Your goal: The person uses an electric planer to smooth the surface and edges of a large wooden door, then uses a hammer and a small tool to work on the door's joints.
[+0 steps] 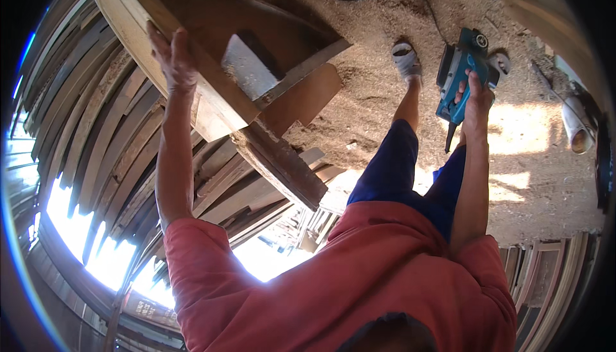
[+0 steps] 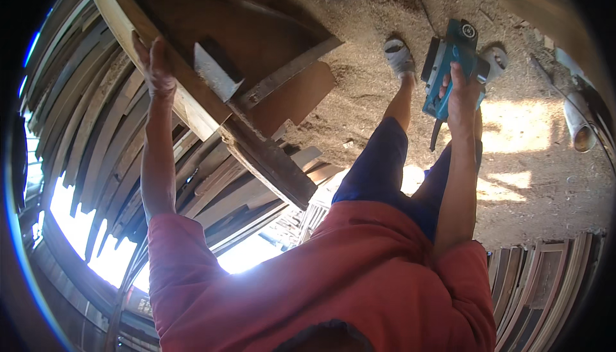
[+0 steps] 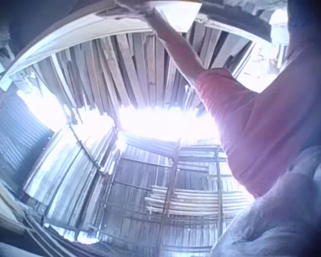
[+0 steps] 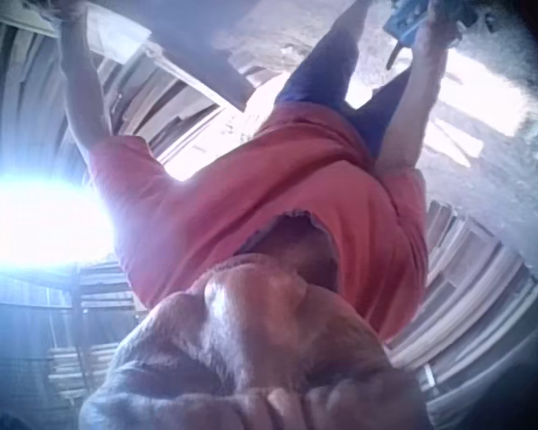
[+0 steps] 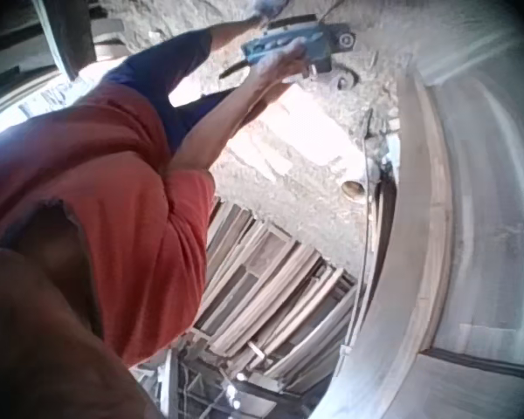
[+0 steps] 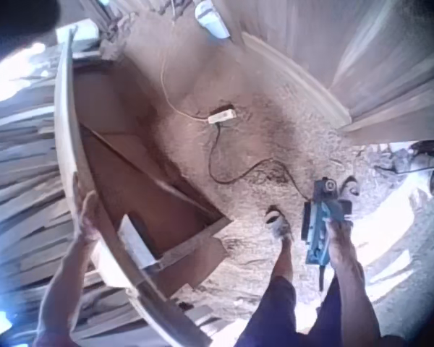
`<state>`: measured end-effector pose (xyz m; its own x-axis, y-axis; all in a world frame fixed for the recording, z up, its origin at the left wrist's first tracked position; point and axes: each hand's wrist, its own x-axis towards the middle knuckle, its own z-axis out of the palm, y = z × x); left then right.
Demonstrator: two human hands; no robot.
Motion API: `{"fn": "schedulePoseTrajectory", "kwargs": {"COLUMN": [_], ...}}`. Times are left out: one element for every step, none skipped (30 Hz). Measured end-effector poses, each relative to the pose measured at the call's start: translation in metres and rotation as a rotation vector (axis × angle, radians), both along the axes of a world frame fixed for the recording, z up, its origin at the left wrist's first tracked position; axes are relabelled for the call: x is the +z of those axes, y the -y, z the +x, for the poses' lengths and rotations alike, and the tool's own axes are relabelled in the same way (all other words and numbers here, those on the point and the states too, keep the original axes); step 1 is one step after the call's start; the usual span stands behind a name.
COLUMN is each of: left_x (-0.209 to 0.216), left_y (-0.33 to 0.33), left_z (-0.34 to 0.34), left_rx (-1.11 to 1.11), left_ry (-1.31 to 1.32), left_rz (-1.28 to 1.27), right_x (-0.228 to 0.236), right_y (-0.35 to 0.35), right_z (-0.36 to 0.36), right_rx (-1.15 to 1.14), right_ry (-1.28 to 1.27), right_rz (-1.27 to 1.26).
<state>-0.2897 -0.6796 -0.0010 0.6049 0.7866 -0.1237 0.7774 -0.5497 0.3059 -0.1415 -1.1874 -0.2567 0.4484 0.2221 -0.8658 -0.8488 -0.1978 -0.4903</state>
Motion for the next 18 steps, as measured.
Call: {"fn": "schedulePoseTrajectory", "kwargs": {"left_x": [0.002,0.005,0.01,0.017,0.016,0.014,0.013,0.015,0.017,0.019,0.021,0.023,0.026,0.026,0.027,0.029,0.03,0.031], "left_y": [0.003,0.002,-0.01,-0.028,-0.027,-0.016,-0.002,0.0,0.003,0.006,0.003,0.002,0.001,0.0,-0.003,-0.007,-0.012,-0.013], "left_z": [0.0,-0.003,-0.016,-0.03,-0.03,-0.019,-0.009,-0.007,-0.004,-0.002,-0.005,-0.007,-0.01,-0.012,-0.015,-0.019,-0.019,-0.021], "left_rx": [0.04,0.081,-0.049,-0.18,-0.181,-0.187,-0.06,-0.042,-0.024,-0.005,-0.032,-0.05,-0.069,-0.079,-0.195,-0.309,-0.527,-0.549], "left_ry": [0.049,0.103,0.056,0.014,0.016,0.024,0.076,0.078,0.081,0.082,0.068,0.056,0.045,0.037,-0.017,-0.064,-0.158,-0.176], "left_rz": [-0.056,-0.105,-0.06,-0.016,-0.031,-0.048,-0.118,-0.126,-0.134,-0.143,-0.123,-0.109,-0.093,-0.083,-0.024,0.042,0.155,0.17], "right_x": [-0.011,-0.02,-0.027,-0.033,-0.043,-0.052,-0.062,-0.07,-0.078,-0.084,-0.087,-0.093,-0.098,-0.099,-0.097,-0.096,-0.094,-0.093], "right_y": [0.006,0.007,0.008,0.009,0.011,0.017,0.023,0.026,0.029,0.033,0.035,0.039,0.042,0.04,0.037,0.034,0.033,0.031], "right_z": [-0.005,-0.011,-0.015,-0.016,-0.023,-0.029,-0.034,-0.039,-0.042,-0.045,-0.045,-0.046,-0.047,-0.046,-0.045,-0.043,-0.039,-0.038], "right_rx": [0.013,-0.008,-0.018,-0.028,-0.028,-0.031,-0.033,-0.034,-0.035,-0.035,-0.022,-0.011,0.001,0.013,-0.009,-0.01,-0.012,-0.014], "right_ry": [-0.033,-0.043,-0.086,-0.122,-0.121,-0.114,-0.105,-0.097,-0.088,-0.077,-0.099,-0.097,-0.094,-0.089,-0.09,-0.087,-0.084,-0.081], "right_rz": [0.001,0.0,0.009,0.019,0.019,0.018,0.017,0.007,-0.004,-0.015,-0.019,-0.024,-0.03,-0.037,-0.078,-0.08,-0.084,-0.088]}}
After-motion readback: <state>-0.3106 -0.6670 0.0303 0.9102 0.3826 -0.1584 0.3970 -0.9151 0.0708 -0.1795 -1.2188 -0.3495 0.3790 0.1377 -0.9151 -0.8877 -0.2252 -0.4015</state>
